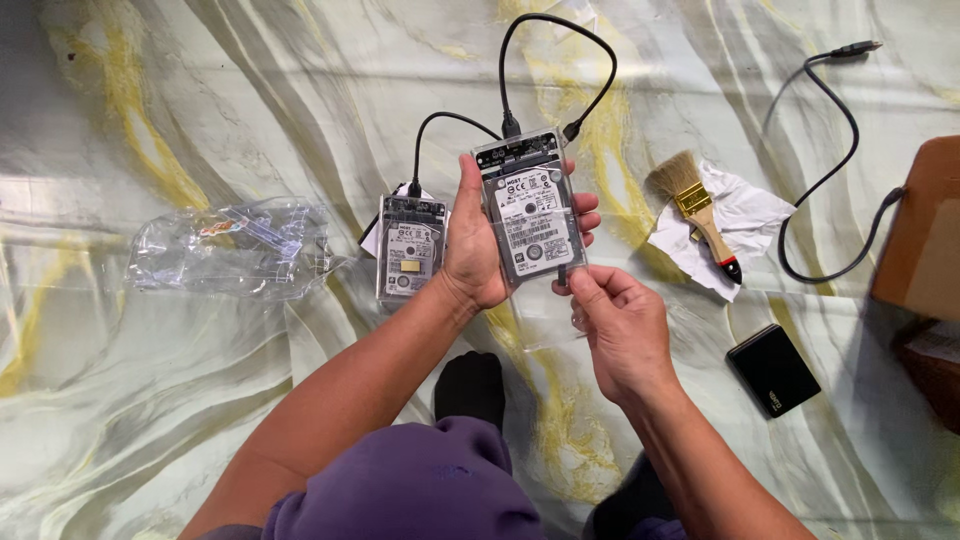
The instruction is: The person unpacks two 2.5-inch hard drive external case kits and two hard drives. They remove the hard drives from plastic bags, place them into the external cases, and connect USB cables. The person also wipes one hard drive with a paintbrush and handles packaging materials.
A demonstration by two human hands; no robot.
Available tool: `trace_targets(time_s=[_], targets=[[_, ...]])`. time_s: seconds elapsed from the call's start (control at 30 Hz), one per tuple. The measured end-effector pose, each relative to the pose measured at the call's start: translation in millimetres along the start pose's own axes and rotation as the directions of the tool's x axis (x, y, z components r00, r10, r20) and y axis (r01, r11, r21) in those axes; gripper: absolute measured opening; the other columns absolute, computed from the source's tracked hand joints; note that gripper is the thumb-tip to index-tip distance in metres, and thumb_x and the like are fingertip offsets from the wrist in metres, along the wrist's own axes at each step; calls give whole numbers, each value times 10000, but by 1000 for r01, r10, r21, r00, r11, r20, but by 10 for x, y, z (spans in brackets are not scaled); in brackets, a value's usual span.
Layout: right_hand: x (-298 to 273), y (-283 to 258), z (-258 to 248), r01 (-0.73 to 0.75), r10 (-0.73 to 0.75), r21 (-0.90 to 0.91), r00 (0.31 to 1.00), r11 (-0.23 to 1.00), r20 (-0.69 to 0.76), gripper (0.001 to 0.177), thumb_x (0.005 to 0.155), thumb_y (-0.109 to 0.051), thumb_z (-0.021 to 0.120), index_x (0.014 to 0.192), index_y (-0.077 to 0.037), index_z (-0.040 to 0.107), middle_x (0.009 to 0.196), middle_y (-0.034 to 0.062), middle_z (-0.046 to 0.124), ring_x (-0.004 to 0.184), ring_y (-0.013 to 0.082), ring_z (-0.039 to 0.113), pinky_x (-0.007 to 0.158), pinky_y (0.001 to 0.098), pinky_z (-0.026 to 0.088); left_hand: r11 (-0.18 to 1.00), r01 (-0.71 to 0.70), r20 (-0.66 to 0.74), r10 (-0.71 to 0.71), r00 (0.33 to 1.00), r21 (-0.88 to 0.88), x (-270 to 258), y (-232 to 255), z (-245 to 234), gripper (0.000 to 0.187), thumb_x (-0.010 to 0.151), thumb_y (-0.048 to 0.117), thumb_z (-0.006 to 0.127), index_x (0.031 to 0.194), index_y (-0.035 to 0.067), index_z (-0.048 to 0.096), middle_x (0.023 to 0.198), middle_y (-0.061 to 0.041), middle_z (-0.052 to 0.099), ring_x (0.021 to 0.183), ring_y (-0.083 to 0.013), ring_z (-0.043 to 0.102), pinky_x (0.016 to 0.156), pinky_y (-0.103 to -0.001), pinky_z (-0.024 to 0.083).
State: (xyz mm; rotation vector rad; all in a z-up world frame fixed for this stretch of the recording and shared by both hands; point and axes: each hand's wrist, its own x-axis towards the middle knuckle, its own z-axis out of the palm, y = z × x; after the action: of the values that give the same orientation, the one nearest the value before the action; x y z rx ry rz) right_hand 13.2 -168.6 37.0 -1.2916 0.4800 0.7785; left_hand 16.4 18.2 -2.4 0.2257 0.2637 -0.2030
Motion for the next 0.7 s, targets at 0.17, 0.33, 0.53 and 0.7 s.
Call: trace_targets(time_s=[0.17,0.33,0.53,0.7], targets=[[-22,-13,-123,-4,3,34,999,999,48,170,998,-151,639,1083,-3,649,992,94,736,697,67,504,638,222,436,1000,20,-5,-20,1000,1,100,-111,-28,1056,968,854,203,1537,-3,442,1290,-280,657,1157,-367,688,1037,-516,562],[-8,78,-316,-10,-1,97,993,995,117,134,1030,-164,610,1063,-34,618,1048,113,736,715,70,511,663,227,445,996,83,-21,-83,996,10,205,-280,-78,1044,974,845,207,1530,0,464,1271,-262,665,1149,-352,694,1033,-499,570],[-1,112,-477,-22,14,105,997,994,80,171,1008,-200,644,1036,-32,628,1003,89,709,700,62,504,648,219,436,991,126,-41,-124,991,37,305,-362,-56,1038,966,843,234,1514,-5,472,1256,-260,674,1146,-347,697,1027,-492,575],[192,35,-435,21,-25,-54,997,998,-78,374,1050,-379,613,908,-33,597,781,36,619,614,82,521,558,238,440,979,160,-12,-160,987,123,322,-376,38,1015,943,821,246,1514,10,460,1259,-258,674,1165,-352,696,1016,-498,577]])
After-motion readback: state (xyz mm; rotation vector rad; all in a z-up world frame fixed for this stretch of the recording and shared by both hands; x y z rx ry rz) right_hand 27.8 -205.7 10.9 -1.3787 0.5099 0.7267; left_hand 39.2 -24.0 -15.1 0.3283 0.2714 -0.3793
